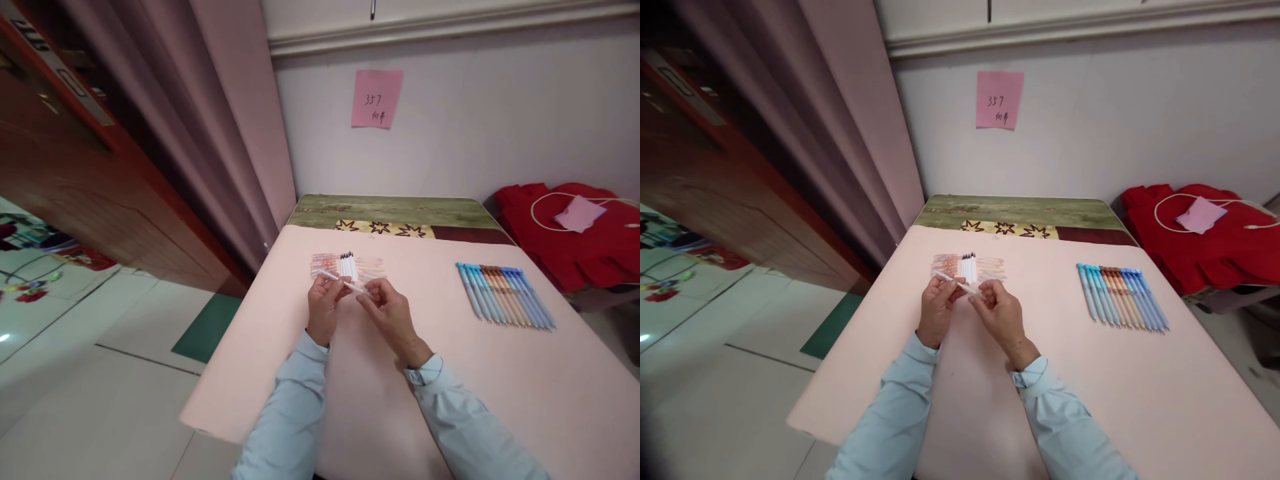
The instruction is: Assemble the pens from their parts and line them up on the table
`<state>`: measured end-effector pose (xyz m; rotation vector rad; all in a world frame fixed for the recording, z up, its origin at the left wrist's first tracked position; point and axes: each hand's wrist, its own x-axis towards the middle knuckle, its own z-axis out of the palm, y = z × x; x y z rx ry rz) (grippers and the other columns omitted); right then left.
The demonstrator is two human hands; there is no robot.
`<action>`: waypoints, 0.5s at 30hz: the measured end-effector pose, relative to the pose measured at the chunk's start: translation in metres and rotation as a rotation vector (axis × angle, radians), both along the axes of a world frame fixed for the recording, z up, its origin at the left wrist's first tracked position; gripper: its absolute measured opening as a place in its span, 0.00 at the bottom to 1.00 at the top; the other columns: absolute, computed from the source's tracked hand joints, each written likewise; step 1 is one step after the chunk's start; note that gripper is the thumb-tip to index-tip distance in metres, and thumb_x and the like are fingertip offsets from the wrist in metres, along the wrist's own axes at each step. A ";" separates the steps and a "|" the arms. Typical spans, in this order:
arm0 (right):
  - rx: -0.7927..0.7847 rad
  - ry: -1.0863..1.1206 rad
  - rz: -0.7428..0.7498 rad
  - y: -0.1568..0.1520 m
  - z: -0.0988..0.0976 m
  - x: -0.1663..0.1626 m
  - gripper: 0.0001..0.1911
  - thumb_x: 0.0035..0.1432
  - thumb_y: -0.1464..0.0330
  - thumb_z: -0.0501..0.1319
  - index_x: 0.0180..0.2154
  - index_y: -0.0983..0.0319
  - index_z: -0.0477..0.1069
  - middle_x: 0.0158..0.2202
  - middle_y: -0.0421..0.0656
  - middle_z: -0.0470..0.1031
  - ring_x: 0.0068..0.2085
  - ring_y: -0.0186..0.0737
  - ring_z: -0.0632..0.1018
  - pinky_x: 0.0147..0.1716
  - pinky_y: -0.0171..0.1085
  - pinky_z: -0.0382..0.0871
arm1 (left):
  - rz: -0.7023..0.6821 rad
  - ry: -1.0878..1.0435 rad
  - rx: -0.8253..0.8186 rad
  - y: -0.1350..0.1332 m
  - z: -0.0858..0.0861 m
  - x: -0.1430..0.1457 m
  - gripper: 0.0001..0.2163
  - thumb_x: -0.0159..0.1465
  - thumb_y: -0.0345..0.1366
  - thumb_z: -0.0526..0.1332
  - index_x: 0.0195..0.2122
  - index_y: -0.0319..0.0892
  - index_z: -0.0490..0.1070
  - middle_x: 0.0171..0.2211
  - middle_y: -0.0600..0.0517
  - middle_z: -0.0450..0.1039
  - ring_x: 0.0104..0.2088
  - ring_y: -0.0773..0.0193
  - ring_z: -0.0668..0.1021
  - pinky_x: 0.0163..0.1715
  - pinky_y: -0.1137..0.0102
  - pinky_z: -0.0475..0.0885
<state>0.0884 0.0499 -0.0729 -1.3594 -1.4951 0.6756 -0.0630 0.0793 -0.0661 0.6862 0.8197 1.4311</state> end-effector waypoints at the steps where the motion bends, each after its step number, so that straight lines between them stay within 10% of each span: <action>1: -0.010 -0.001 0.008 0.000 0.000 0.000 0.16 0.60 0.53 0.61 0.37 0.59 0.74 0.25 0.39 0.76 0.26 0.36 0.75 0.28 0.33 0.68 | -0.003 0.004 0.000 0.000 0.000 0.000 0.15 0.53 0.38 0.73 0.38 0.40 0.70 0.36 0.49 0.80 0.32 0.66 0.80 0.40 0.68 0.74; 15: -0.026 0.019 0.026 -0.002 0.002 -0.001 0.17 0.63 0.53 0.58 0.37 0.59 0.76 0.25 0.39 0.77 0.26 0.37 0.76 0.28 0.33 0.67 | -0.031 0.023 0.028 -0.001 0.003 0.000 0.14 0.55 0.38 0.71 0.37 0.40 0.69 0.35 0.49 0.80 0.33 0.64 0.81 0.41 0.65 0.75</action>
